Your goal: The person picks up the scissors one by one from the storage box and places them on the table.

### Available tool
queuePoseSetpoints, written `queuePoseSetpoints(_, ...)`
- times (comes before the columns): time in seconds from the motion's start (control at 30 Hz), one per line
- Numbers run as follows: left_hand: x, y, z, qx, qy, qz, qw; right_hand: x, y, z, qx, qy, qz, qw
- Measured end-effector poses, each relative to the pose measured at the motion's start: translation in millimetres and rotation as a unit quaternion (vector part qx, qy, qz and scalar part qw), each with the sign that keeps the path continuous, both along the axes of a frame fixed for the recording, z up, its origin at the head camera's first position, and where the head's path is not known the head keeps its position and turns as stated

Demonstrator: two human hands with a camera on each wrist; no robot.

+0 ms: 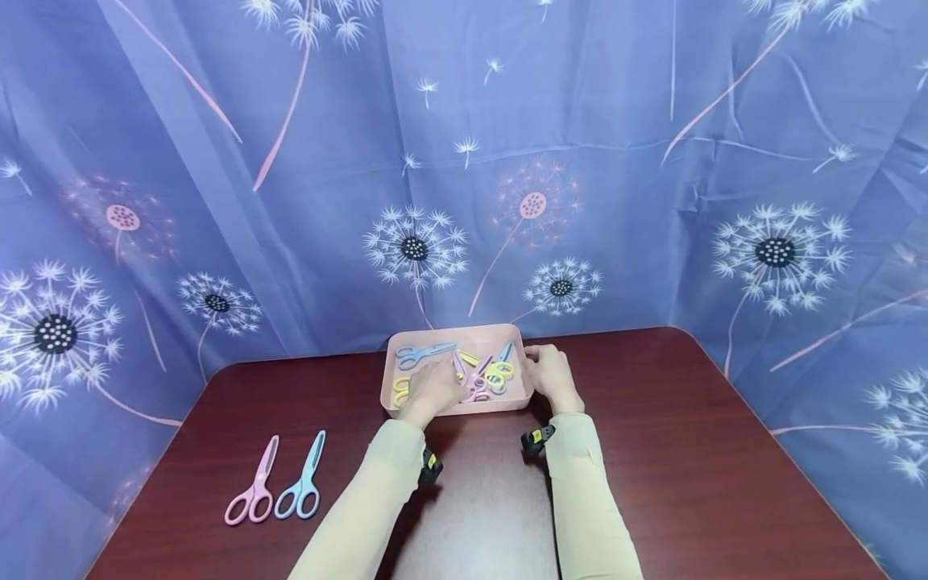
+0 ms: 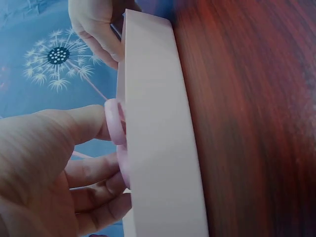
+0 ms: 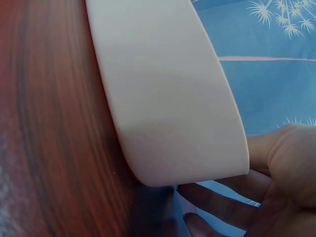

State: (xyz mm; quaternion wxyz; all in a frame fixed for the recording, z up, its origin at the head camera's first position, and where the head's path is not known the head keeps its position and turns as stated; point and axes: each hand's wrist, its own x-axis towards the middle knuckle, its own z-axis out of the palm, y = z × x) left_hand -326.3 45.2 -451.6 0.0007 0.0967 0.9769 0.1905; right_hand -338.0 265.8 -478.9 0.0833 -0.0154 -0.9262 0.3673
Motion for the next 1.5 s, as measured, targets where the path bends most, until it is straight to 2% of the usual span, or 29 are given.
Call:
queuePoseSetpoints(0.13,0.8,-1.3,5.6,0.013,0.018,-0.001,0.9998,-1.8,3.3,0.6,0.001,-0.002,-0.003,1.000)
queuePoseSetpoints(0.47,10.6,-20.5,11.2,0.047,0.081,-0.046,0.9945,0.0,4.4,0.8,0.000,-0.016,-0.003,1.000)
queuePoseSetpoints(0.7,29.0,-39.4,12.4,0.082,0.089,-0.023,0.9924,0.9,3.9,1.5,0.007,-0.011,0.001,1.000)
queuePoseSetpoints(0.83,39.3,-52.6,12.6,0.086,0.108,-0.026,0.9901,0.7,3.6,-1.1,0.004,-0.020,0.001,1.000)
queuePoseSetpoints(1.0,54.7,-75.1,14.2,0.093,0.114,-0.005,0.9891,1.2,1.3,-1.3,-0.002,-0.015,-0.001,1.000)
queuePoseSetpoints(1.3,75.7,-116.2,15.7,0.104,0.109,0.043,0.9876,-2.0,-1.5,2.4,-0.006,-0.004,-0.001,1.000)
queuePoseSetpoints(1.5,96.7,-138.9,9.1,0.098,0.099,0.066,0.9881,0.1,-2.2,-0.2,-0.001,0.001,0.000,1.000)
